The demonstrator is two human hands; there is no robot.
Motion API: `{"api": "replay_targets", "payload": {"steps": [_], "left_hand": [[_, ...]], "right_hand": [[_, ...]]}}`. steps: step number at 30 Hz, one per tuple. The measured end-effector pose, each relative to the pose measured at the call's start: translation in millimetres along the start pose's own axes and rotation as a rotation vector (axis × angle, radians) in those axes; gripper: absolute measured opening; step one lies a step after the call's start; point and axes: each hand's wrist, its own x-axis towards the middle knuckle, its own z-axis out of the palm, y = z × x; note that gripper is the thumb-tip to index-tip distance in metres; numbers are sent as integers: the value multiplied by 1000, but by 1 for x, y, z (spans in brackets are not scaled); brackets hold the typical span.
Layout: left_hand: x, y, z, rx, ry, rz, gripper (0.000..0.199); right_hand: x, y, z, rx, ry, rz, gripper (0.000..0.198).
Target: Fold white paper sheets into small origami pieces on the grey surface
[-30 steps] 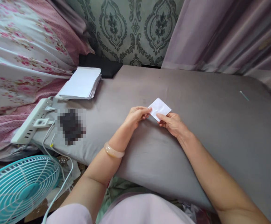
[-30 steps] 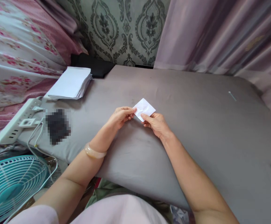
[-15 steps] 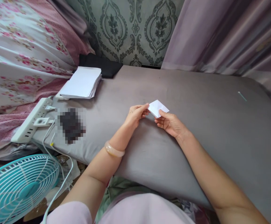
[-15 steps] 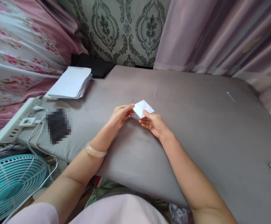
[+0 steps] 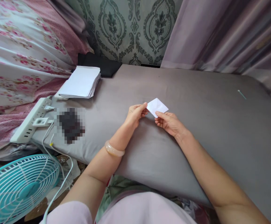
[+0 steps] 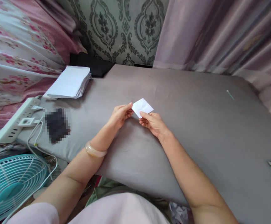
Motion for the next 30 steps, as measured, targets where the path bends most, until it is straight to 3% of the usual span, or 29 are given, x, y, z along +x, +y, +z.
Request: {"api": "replay_targets", "payload": {"steps": [3, 7, 11, 13, 15, 17, 19, 21, 25, 30], "left_hand": [[-1, -1, 3, -54, -22, -34, 34], [-5, -6, 8, -116, -141, -74, 31], [-7, -8, 12, -164, -145, -12, 25], [-7, -6, 11, -114, -94, 96, 25], [-8, -1, 8, 35, -24, 274, 24], [-10, 4, 4, 290, 31, 476, 23], [-14, 7, 2, 574, 41, 648, 23], [-19, 8, 0, 802, -1, 773, 23], [-20, 5, -1, 1025, -150, 952, 23], [-6, 0, -7, 1161, -67, 1187, 23]], "right_hand": [[1, 3, 1, 2, 42, -61, 21], [2, 8, 4, 14, 92, -128, 22], [4, 10, 3, -19, 60, -141, 28], [6, 7, -2, -92, 97, -166, 33], [7, -1, -10, -226, 224, -316, 38], [4, -12, -16, -447, 359, -605, 40], [-4, -23, -18, -736, 346, -898, 37], [-12, -31, -15, -989, 293, -1064, 29], [-22, -32, -7, -1203, 198, -1178, 19], [-16, -23, -12, -1168, 203, -1262, 20]]}}
